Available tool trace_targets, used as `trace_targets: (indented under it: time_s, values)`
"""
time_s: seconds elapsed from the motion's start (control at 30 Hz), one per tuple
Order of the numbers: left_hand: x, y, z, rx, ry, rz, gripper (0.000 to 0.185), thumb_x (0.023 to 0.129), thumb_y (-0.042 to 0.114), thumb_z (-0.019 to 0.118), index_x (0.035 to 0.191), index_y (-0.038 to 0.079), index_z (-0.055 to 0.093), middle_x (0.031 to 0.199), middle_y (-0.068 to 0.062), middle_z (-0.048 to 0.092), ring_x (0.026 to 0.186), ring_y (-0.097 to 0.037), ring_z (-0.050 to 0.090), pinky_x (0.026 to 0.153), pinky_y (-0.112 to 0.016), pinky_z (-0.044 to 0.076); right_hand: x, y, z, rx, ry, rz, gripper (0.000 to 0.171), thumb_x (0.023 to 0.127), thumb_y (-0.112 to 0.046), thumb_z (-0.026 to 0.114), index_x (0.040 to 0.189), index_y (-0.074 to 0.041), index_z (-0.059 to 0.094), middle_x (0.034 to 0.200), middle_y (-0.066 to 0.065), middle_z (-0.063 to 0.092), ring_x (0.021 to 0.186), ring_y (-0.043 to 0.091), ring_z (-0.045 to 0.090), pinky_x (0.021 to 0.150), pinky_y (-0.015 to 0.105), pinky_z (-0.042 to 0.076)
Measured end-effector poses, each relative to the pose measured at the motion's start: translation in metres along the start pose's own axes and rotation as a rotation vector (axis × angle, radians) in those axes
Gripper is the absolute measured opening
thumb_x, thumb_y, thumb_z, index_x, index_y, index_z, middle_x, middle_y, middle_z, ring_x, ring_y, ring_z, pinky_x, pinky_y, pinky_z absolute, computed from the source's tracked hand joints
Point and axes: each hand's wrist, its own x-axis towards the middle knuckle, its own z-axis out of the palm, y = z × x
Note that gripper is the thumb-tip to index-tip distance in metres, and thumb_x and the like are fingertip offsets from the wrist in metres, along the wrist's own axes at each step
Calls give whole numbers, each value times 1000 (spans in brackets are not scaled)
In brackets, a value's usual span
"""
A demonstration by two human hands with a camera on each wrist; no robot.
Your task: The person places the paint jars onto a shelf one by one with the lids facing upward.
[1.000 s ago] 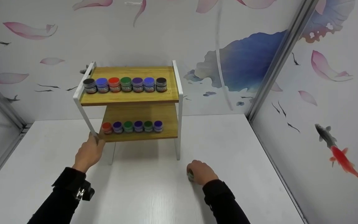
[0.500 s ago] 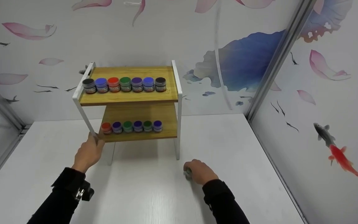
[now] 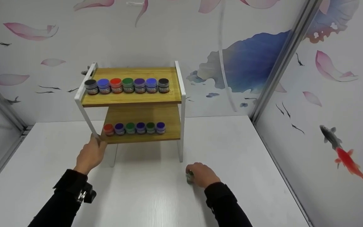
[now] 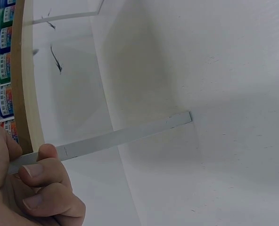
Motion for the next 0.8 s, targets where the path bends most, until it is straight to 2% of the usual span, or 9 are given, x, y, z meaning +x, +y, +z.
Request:
trace_targets:
  time_s: [0.23, 0.47, 0.73, 0.8]
  values:
    - [-1, 0, -2, -1, -9, -5, 67, 98, 29, 35, 149, -11, 20, 70, -5, 52, 56, -19, 48, 46, -30, 35, 0, 0, 0, -15, -2, -56, 31, 87, 9, 61, 108, -11, 69, 108, 5, 67, 106, 25, 60, 94, 47, 49]
    - [-1, -1, 0, 1, -8, -10, 67, 98, 29, 35, 150, -10, 20, 72, -6, 53, 56, -18, 48, 46, -30, 35, 3, 0, 2, -9, -22, -65, 34, 87, 10, 60, 108, -14, 70, 110, 4, 67, 109, 25, 59, 96, 48, 48]
    - [-1, -1, 0, 9, 16, 16, 65, 97, 27, 36, 148, -12, 23, 63, -2, 46, 51, -16, 41, 42, -29, 31, 2, -1, 0, 6, -36, -96, 35, 86, 12, 59, 108, -12, 69, 110, 5, 67, 110, 28, 60, 96, 50, 48]
    - [-1, -1, -1, 11, 12, 10, 65, 97, 27, 36, 148, -12, 23, 65, -3, 47, 52, -17, 43, 43, -30, 32, 3, -4, 0, 24, -47, -75, 35, 86, 11, 60, 111, -12, 68, 114, 6, 66, 111, 27, 59, 96, 49, 48]
